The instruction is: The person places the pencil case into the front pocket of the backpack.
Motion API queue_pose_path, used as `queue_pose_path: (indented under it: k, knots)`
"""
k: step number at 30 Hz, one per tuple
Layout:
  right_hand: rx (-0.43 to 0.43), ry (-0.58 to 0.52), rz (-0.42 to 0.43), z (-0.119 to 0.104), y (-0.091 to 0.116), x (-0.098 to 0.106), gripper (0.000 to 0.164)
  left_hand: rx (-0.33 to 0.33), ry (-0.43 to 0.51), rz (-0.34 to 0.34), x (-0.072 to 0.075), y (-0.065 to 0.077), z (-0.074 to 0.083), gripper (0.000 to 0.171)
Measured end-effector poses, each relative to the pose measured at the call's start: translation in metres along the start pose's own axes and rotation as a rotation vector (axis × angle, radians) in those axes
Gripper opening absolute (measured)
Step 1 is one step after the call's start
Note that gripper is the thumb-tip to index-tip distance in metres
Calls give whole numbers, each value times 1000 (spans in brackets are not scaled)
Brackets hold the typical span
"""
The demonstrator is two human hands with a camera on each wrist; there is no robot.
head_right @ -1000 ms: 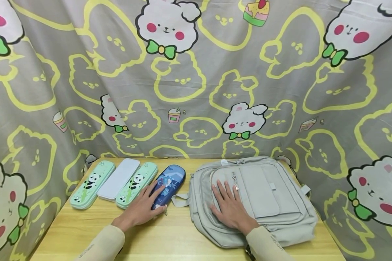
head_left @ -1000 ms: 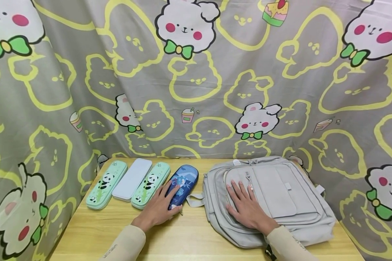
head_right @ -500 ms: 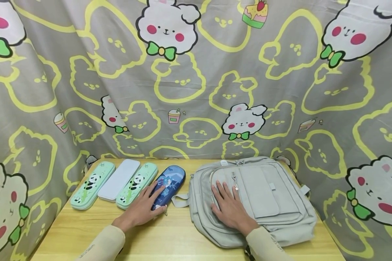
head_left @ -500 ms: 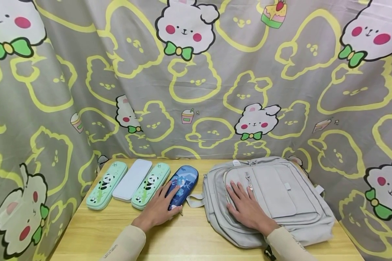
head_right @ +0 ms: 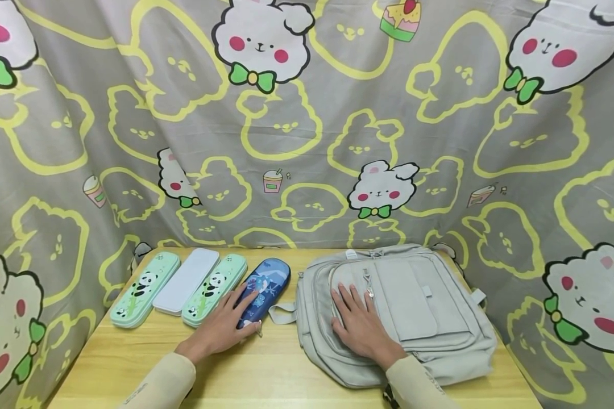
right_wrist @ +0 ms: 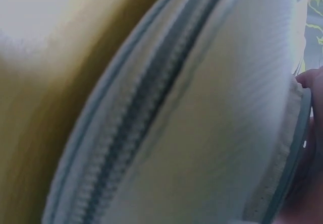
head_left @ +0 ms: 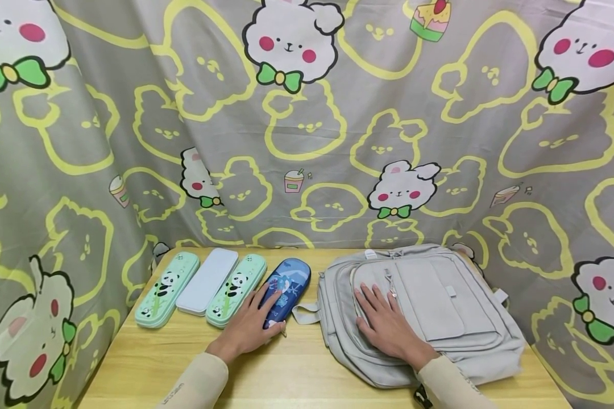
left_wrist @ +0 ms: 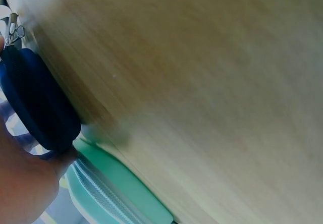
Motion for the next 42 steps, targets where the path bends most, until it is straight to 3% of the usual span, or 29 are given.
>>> queue_pose_path:
  k: [4, 11, 25, 34, 42]
  knots:
    - [2, 10, 9, 0, 2, -1, 63, -2, 0, 1, 0, 0, 0, 79]
    - [-31, 35, -70, -2, 1, 0, 65, 3, 0, -1, 0, 0, 0, 79]
    - [-3, -20, -34, -3, 1, 5, 58, -3, -7, -2, 0, 0, 0, 79]
    - [-32, -27, -107, -3, -1, 3, 50, 1, 3, -1, 0, 0, 0, 79]
    - [-17, -22, -62, -3, 0, 2, 48, 12, 17, -7, 0, 0, 1, 79]
Point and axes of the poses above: each hand's wrist, its own y-axis away from the middle knuckle, its own x-axis out of the back of the hand, z = x × y, the point moved 4 cm from there along -y, towards the middle knuckle, and after that the axes turned 7 degrees about -x, right-handed, at the moved point
